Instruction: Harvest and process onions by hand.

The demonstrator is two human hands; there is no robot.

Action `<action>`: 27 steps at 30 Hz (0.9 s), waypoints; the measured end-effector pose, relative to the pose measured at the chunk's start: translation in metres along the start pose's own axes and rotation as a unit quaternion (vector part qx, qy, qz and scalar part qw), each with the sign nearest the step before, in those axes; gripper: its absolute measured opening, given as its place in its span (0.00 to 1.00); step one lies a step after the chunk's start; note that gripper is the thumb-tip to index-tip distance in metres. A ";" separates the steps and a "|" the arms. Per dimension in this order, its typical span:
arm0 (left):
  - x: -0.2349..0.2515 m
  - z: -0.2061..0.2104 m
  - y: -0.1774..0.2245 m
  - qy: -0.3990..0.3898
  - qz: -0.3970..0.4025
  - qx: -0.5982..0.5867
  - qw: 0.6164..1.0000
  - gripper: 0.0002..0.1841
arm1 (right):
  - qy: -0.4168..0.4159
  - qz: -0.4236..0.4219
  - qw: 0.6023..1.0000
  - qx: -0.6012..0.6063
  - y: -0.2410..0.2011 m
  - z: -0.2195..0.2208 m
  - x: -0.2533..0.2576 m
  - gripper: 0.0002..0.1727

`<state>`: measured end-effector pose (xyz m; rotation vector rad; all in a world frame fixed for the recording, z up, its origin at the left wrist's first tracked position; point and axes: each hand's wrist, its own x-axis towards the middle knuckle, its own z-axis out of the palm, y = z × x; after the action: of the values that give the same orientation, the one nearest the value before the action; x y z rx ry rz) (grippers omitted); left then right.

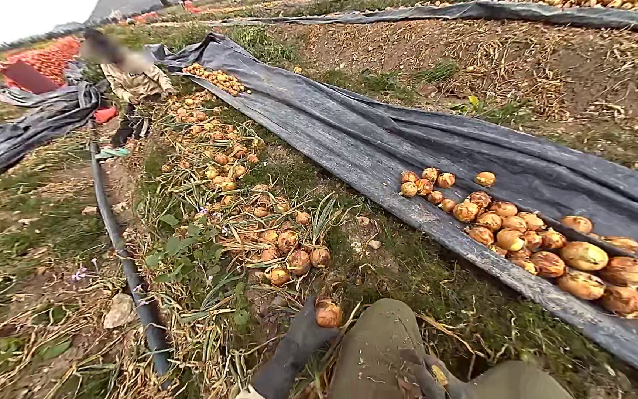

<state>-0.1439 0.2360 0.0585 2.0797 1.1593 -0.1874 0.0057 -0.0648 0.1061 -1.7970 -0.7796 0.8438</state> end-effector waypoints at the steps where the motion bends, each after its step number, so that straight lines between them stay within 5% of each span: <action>1: -0.022 -0.004 0.009 0.027 0.024 -0.074 0.997 0.63 | 0.008 -0.018 0.998 -0.055 -0.002 -0.002 0.005 0.26; 5: -0.098 -0.026 0.054 0.090 0.188 -0.201 0.957 0.58 | -0.021 -0.034 0.995 -0.095 -0.024 0.013 0.034 0.34; 10: -0.140 -0.037 0.078 0.099 0.312 0.007 0.945 0.54 | -0.004 -0.077 0.982 0.173 -0.068 0.055 0.015 0.31; 13: -0.150 -0.051 0.079 0.048 0.286 0.107 0.951 0.53 | 0.003 -0.126 0.989 0.082 -0.059 0.059 0.009 0.32; 16: -0.165 -0.071 0.101 -0.100 0.217 0.136 0.962 0.51 | -0.027 -0.175 0.983 -0.051 -0.049 0.053 0.004 0.31; 19: -0.194 -0.096 0.165 -0.237 0.088 0.047 0.966 0.39 | -0.020 -0.252 0.935 -0.249 -0.052 0.045 0.006 0.30; 21: -0.169 -0.076 0.129 -0.288 0.069 -0.096 0.950 0.33 | 0.061 -0.310 0.910 -0.269 -0.045 0.043 0.009 0.31; 24: -0.116 -0.029 0.075 -0.305 0.016 -0.307 0.901 0.33 | 0.115 -0.184 0.975 -0.039 -0.021 0.030 0.012 0.29; 27: -0.083 -0.024 0.120 -0.228 0.030 -0.425 0.876 0.35 | 0.109 0.041 0.975 0.189 -0.002 0.020 0.021 0.28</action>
<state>-0.1037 0.1571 0.1768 1.1924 0.6894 -0.0980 0.0007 -0.0376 0.0981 -1.5523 -0.3751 0.7729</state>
